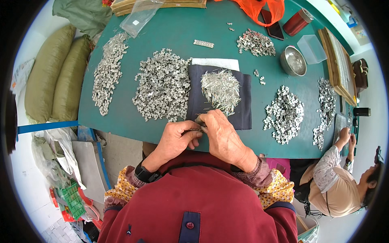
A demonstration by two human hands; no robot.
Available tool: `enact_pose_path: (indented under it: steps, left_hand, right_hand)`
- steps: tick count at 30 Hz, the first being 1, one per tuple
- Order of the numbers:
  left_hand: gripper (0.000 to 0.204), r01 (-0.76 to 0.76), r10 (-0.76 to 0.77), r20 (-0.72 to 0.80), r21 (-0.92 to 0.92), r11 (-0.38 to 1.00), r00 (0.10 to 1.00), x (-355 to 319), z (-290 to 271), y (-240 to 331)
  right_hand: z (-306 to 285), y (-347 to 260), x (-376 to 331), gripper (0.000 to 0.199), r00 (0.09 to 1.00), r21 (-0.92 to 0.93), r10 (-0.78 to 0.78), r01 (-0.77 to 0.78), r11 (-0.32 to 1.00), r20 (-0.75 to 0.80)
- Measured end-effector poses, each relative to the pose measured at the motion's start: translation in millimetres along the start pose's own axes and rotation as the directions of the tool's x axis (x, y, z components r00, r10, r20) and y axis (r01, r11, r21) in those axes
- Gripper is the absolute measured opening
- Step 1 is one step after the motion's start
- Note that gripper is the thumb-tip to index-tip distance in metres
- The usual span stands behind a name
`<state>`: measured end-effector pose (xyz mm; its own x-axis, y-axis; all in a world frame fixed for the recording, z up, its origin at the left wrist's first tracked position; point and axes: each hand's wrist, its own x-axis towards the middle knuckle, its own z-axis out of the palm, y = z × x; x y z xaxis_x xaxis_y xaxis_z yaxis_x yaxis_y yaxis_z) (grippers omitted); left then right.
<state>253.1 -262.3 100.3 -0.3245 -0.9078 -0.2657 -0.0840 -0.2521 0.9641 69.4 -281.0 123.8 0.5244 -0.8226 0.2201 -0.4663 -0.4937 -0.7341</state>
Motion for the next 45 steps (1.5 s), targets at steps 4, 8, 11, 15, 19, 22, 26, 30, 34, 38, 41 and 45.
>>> enact_pose_path:
  steps: [4, 8, 11, 15, 19, 22, 26, 30, 34, 38, 41, 45]
  left_hand:
    - [0.008, 0.006, -0.005, 0.006, -0.009, 1.0, 1.0, -1, 0, -3]
    - [0.008, -0.006, 0.006, -0.006, -0.009, 1.0, 1.0, -1, 0, 0]
    - [0.009, -0.057, 0.054, 0.026, 0.111, 0.992, 0.998, 0, -1, 6]
    - [0.009, 0.038, -0.041, 0.042, 0.073, 0.997, 0.998, 0, -1, 6]
    - [0.009, -0.248, 0.239, 0.067, 0.284, 0.926, 0.969, 3, 1, -3]
    - [0.01, 0.085, -0.104, 0.146, 0.135, 0.987, 0.984, 3, -1, 8]
    - [0.011, 0.211, -0.185, 0.158, -0.161, 0.964, 0.97, 4, -2, -4]
    - [0.008, 0.27, -0.227, 0.163, -0.328, 0.905, 0.96, 4, -4, -3]
    - [0.008, 0.276, -0.223, 0.186, -0.346, 0.897, 0.957, 5, -4, 5]
    - [0.009, 0.293, -0.25, 0.174, -0.301, 0.907, 0.952, 6, -6, 2]
    - [0.01, 0.265, -0.213, 0.193, -0.304, 0.915, 0.958, 4, -9, 0]
    - [0.01, 0.262, -0.211, 0.19, -0.31, 0.914, 0.959, 3, -11, -1]
  right_hand:
    - [-1, -1, 2, 0.033, 1.0, 0.0, -0.024, 0.024, 1.0, 0.012]
    - [-4, -5, 7, 0.04, 0.992, -0.078, -0.098, 0.104, 0.992, 0.08]
    - [-2, -4, 7, 0.044, 0.982, -0.143, -0.146, 0.162, 0.976, 0.118]
    - [5, 0, 0, 0.042, 0.983, -0.147, -0.166, 0.176, 0.973, 0.08]
    - [9, -1, -8, 0.04, 0.984, -0.171, -0.171, 0.178, 0.969, 0.056]
    - [10, 2, -15, 0.036, 0.986, -0.176, -0.169, 0.167, 0.97, 0.0]
    - [14, 9, -21, 0.032, 0.967, -0.186, -0.242, 0.224, 0.957, -0.08]
    - [14, 1, -29, 0.04, 0.948, -0.253, -0.314, 0.291, 0.923, -0.055]
    - [10, 5, -34, 0.042, 0.945, -0.231, -0.314, 0.287, 0.93, -0.091]
    - [-4, 14, -10, 0.045, 0.984, -0.254, -0.058, 0.014, 0.967, -0.166]
    - [-6, 20, -2, 0.047, 0.99, -0.402, -0.033, -0.026, 0.915, -0.14]
    - [-6, 13, -15, 0.04, 0.998, -0.487, -0.053, 0.034, 0.872, -0.026]
